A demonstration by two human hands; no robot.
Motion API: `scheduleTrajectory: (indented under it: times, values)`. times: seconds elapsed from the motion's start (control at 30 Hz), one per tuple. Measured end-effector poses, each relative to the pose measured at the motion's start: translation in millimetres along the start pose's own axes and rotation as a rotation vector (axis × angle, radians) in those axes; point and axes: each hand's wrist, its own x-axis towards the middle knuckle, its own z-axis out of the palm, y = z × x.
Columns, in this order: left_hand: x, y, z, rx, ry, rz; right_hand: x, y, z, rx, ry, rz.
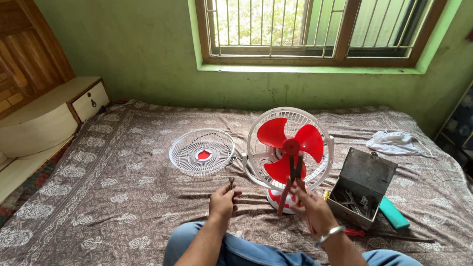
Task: The person is repairing a small electric fan. They use pliers and a wrench to tighten a screw on the fan's neck joint, then manually spin the blades to test the movement.
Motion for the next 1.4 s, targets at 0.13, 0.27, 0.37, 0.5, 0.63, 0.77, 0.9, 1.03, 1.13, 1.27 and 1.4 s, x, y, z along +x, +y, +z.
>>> scheduleTrajectory:
  times: [0.13,0.27,0.37,0.5,0.63,0.77,0.9,1.03,1.13,1.27,1.4]
  values:
    - [12,35,15,0.014,-0.083,0.053,29,-39,12,-0.144,0.012,-0.016]
    - [35,37,16,0.019,-0.104,0.117,54,-86,35,-0.058,-0.106,-0.036]
    - [49,19,13,0.01,-0.081,0.106,78,-107,52,-0.091,-0.093,-0.005]
    - [67,-4,11,0.028,0.013,0.108,112,-98,48,-0.157,-0.191,-0.15]
    - [73,-21,11,-0.069,0.182,0.067,99,-52,13,-0.493,-0.081,-0.253]
    - [70,-27,16,0.033,0.33,0.193,82,-27,-18,-0.645,-0.089,-0.627]
    - [55,-15,31,0.398,0.509,0.235,88,-30,-47,-0.822,-0.08,-0.191]
    - [41,-4,43,0.486,0.541,0.488,91,-25,-55,-1.127,-0.189,-0.269]
    - [31,5,50,0.484,0.494,0.476,89,-24,-58,-1.2,-0.21,-0.287]
    - [25,17,62,0.512,0.471,0.407,88,-24,-52,-1.249,-0.193,-0.354]
    - [25,20,64,0.462,0.464,0.435,85,-25,-49,-1.292,-0.199,-0.348]
